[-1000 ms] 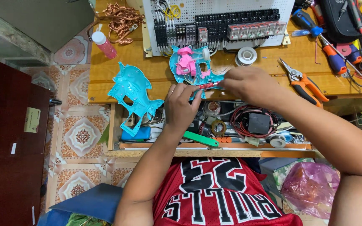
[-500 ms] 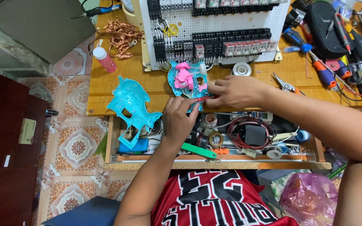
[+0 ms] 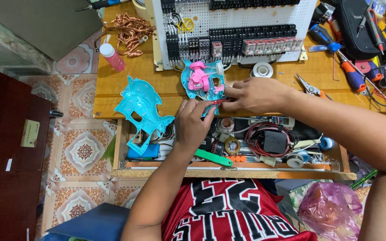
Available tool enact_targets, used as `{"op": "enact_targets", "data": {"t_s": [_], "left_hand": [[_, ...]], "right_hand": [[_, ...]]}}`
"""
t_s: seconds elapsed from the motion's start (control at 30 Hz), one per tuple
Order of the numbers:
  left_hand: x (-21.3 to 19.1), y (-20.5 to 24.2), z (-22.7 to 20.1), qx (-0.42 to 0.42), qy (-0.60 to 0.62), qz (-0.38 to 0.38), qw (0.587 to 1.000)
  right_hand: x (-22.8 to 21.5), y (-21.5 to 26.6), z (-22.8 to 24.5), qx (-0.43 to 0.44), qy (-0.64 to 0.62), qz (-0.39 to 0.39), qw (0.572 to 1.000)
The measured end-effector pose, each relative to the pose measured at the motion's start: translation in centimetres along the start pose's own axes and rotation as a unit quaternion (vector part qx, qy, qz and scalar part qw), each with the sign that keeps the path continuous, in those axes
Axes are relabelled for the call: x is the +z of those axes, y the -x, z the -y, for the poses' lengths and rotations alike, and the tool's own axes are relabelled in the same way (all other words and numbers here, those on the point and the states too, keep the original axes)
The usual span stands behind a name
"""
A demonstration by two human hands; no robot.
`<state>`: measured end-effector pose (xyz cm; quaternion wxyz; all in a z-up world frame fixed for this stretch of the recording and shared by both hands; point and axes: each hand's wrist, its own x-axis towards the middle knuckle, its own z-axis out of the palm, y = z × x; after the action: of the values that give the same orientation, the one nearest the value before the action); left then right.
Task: Assembling and wiring a plastic toy dolphin on a workbench
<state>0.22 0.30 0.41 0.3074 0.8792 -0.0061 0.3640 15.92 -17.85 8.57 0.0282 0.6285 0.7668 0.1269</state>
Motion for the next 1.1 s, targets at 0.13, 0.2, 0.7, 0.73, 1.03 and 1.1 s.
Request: {"op": "enact_targets", "data": {"t_s": [0.13, 0.2, 0.7, 0.73, 1.03, 1.1], "left_hand": [[0.2, 0.2, 0.1, -0.004, -0.002, 0.002, 1.000], [0.1, 0.1, 0.2, 0.001, -0.004, 0.003, 1.000], [0.2, 0.2, 0.4, 0.015, 0.002, -0.006, 1.000], [0.2, 0.3, 0.4, 0.015, 0.001, -0.006, 1.000], [0.1, 0.1, 0.1, 0.027, 0.002, -0.021, 0.999], [-0.1, 0.0, -0.1, 0.031, 0.008, -0.017, 0.999]], "right_hand": [[-0.1, -0.3, 0.3, 0.008, 0.007, 0.011, 1.000], [-0.3, -0.6, 0.3, 0.004, 0.021, 0.009, 1.000], [1.1, 1.3, 1.1, 0.096, -0.021, -0.065, 0.993], [1.3, 1.5, 1.4, 0.096, -0.021, -0.065, 0.993], [3.4, 1.9, 3.8, 0.271, -0.084, -0.086, 0.955], [4.3, 2.1, 3.9, 0.289, -0.071, -0.075, 0.952]]}}
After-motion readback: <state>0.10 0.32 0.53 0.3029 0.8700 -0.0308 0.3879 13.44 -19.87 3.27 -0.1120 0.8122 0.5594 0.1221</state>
